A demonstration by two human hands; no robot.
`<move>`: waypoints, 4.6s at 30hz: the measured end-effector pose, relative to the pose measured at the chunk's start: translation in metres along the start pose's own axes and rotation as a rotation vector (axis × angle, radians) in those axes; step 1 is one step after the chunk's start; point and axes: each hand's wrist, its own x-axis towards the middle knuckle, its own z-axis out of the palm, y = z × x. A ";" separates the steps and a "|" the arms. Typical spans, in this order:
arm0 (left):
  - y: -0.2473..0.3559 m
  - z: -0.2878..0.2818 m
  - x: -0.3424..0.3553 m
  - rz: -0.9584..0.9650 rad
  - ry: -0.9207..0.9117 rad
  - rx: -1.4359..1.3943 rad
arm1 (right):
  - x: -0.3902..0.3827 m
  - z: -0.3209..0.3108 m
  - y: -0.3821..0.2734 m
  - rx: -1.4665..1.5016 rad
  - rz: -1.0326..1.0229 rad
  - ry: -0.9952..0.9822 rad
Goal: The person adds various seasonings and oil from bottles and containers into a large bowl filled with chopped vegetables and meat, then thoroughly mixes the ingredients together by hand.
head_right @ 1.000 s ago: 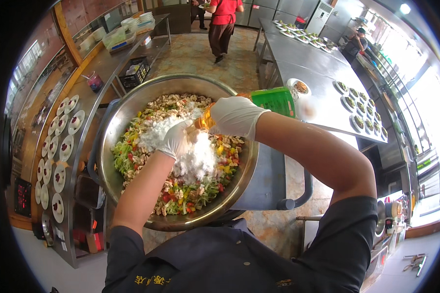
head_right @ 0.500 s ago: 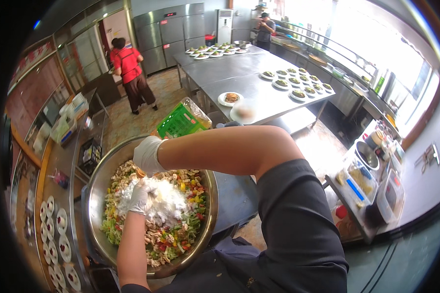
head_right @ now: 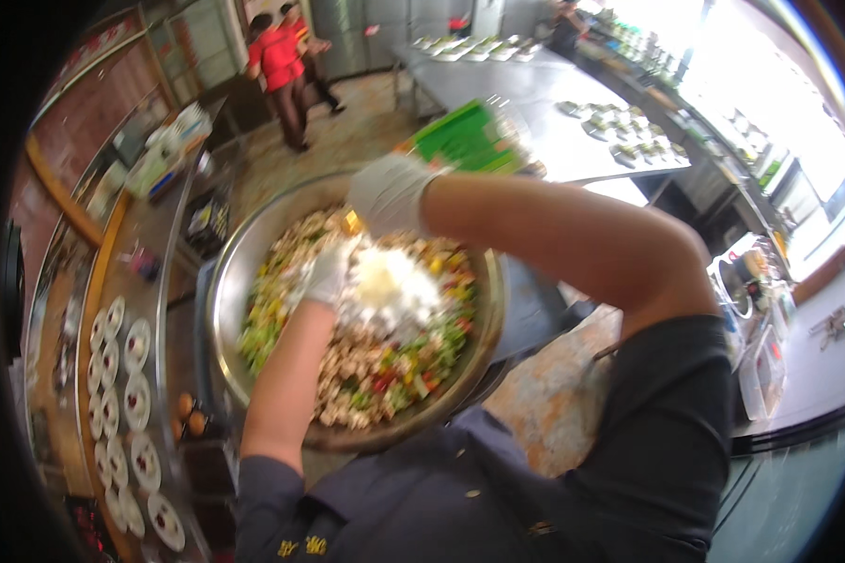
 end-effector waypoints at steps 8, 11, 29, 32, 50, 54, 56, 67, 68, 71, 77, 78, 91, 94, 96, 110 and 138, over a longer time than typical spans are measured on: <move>0.002 -0.003 -0.008 -0.075 -0.092 -0.324 | -0.004 -0.001 -0.001 -0.067 -0.034 -0.034; 0.005 0.005 -0.004 -0.045 -0.174 -0.354 | -0.009 0.001 0.003 -0.037 -0.032 -0.026; 0.027 0.001 -0.016 0.071 -0.187 0.116 | -0.014 -0.006 0.007 -0.187 -0.109 0.067; 0.037 -0.007 -0.034 0.210 -0.288 -0.002 | -0.013 -0.005 0.008 -0.161 -0.129 0.076; 0.043 -0.022 -0.038 0.375 -0.447 -0.147 | 0.014 0.050 -0.008 -0.396 -0.874 0.170; 0.036 -0.040 -0.045 0.444 -0.192 -0.234 | -0.001 0.059 -0.012 0.000 -0.604 0.896; 0.047 -0.039 -0.060 0.469 -0.214 -0.490 | -0.016 0.098 -0.027 0.417 -0.115 0.906; 0.067 -0.031 -0.073 0.670 -0.131 -0.429 | 0.009 0.175 -0.100 2.434 0.387 0.033; 0.065 -0.028 -0.074 0.671 -0.128 -0.430 | 0.010 0.175 -0.101 2.450 0.364 0.027; 0.062 -0.021 -0.080 0.721 -0.024 -0.353 | 0.005 0.158 -0.103 2.477 0.313 0.003; 0.067 -0.023 -0.080 0.753 -0.027 -0.348 | -0.001 0.165 -0.090 1.151 0.430 0.332; 0.068 -0.024 -0.080 0.739 -0.015 -0.341 | -0.001 0.173 -0.085 1.052 0.331 0.305; 0.075 -0.026 -0.084 0.824 0.017 -0.294 | 0.011 0.156 -0.079 1.401 0.474 0.146; 0.077 -0.029 -0.086 0.876 0.036 -0.295 | 0.018 0.150 -0.080 1.645 0.419 0.069; 0.083 -0.033 -0.080 0.944 0.043 -0.220 | 0.023 0.149 -0.074 1.743 0.332 0.060; 0.131 -0.065 -0.068 0.931 -0.161 -0.072 | 0.057 0.013 -0.013 1.786 -0.350 0.377; 0.113 -0.020 -0.041 0.777 -0.183 -0.132 | 0.037 0.061 0.016 1.808 -0.217 0.573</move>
